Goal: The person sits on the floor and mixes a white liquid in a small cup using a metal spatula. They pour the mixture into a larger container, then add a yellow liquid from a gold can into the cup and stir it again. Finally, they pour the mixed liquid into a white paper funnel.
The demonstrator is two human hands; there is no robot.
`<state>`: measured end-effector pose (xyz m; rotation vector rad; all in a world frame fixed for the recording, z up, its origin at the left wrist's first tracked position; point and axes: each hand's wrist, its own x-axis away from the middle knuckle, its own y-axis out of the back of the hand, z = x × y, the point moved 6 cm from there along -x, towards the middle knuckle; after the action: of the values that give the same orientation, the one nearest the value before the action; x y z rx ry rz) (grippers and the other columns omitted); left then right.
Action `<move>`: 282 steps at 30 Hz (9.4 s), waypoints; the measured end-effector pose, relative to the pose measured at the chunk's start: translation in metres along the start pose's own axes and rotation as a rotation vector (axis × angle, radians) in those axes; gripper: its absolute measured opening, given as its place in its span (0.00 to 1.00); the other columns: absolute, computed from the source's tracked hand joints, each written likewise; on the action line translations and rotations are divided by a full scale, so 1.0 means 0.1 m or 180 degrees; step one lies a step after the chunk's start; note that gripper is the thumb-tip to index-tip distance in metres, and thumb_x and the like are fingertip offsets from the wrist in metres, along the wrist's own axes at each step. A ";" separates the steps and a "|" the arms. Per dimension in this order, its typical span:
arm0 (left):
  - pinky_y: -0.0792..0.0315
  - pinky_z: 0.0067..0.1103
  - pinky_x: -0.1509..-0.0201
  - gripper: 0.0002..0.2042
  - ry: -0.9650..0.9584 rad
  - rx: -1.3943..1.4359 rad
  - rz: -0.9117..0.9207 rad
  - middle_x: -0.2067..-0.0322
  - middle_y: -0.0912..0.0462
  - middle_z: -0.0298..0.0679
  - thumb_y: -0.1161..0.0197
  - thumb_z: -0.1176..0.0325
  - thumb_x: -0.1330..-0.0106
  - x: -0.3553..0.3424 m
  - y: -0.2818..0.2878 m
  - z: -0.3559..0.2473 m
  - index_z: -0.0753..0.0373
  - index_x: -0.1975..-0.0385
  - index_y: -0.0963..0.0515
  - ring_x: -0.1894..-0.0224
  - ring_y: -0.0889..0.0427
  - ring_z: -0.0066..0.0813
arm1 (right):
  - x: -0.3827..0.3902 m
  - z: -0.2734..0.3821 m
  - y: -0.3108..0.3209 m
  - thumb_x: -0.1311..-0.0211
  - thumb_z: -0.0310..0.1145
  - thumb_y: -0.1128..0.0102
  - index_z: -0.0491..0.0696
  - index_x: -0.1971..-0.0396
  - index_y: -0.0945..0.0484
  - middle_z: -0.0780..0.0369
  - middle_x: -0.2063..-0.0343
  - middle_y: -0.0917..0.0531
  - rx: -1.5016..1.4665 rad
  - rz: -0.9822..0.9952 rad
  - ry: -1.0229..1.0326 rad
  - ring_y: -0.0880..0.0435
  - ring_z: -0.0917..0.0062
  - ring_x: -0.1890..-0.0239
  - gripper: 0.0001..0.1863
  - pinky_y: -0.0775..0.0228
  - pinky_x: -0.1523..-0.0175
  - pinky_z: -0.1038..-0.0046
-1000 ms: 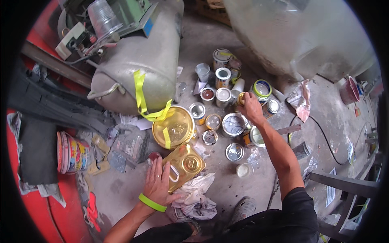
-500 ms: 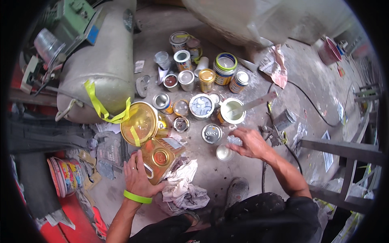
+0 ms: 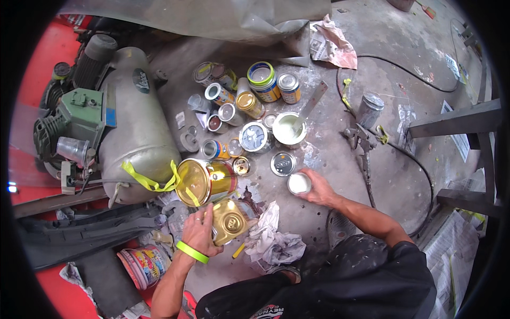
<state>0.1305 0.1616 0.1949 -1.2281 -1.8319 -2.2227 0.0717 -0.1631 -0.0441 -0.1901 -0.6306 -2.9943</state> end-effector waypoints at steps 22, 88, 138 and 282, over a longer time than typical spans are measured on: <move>0.34 0.42 0.29 0.63 -0.1238 -0.1439 0.1564 0.36 0.28 0.56 0.16 0.47 0.60 -1.08 0.27 -1.31 0.66 0.23 0.45 0.33 0.28 0.57 | -0.08 0.38 0.07 0.53 0.32 0.26 0.43 0.37 0.32 0.50 0.51 0.20 0.0733 0.0292 0.1218 0.21 0.51 0.45 0.40 0.33 0.37 0.54; 0.32 0.39 0.30 0.62 -0.1260 -0.1301 0.1949 0.34 0.29 0.54 0.17 0.43 0.63 -1.76 0.09 -1.53 0.66 0.25 0.40 0.31 0.30 0.52 | -0.21 0.21 0.18 0.55 0.24 0.34 0.44 0.42 0.30 0.53 0.56 0.19 0.0791 0.0036 0.1283 0.19 0.54 0.50 0.34 0.27 0.46 0.56; 0.44 0.48 0.29 0.60 0.0912 0.1248 -0.1749 0.33 0.37 0.61 0.21 0.46 0.56 -0.19 -0.40 0.11 0.69 0.25 0.46 0.31 0.38 0.58 | -0.97 0.01 1.61 0.47 0.60 0.23 0.33 0.27 0.41 0.53 0.60 0.14 -0.0133 -0.0604 -0.1086 0.15 0.69 0.67 0.60 0.21 0.61 0.69; 0.45 0.43 0.25 0.58 0.0482 0.1362 -0.1905 0.29 0.37 0.60 0.22 0.44 0.52 -0.33 -0.29 0.17 0.69 0.25 0.44 0.28 0.36 0.58 | -0.11 1.19 0.73 0.30 0.34 0.35 0.46 0.61 0.15 0.52 0.69 0.13 0.1107 0.0143 0.0792 0.13 0.53 0.67 0.08 0.21 0.65 0.58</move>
<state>0.1493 0.1705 0.1530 -0.4639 -2.6679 -1.8801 0.1019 -0.1805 0.0914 0.1833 -1.0769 -2.7421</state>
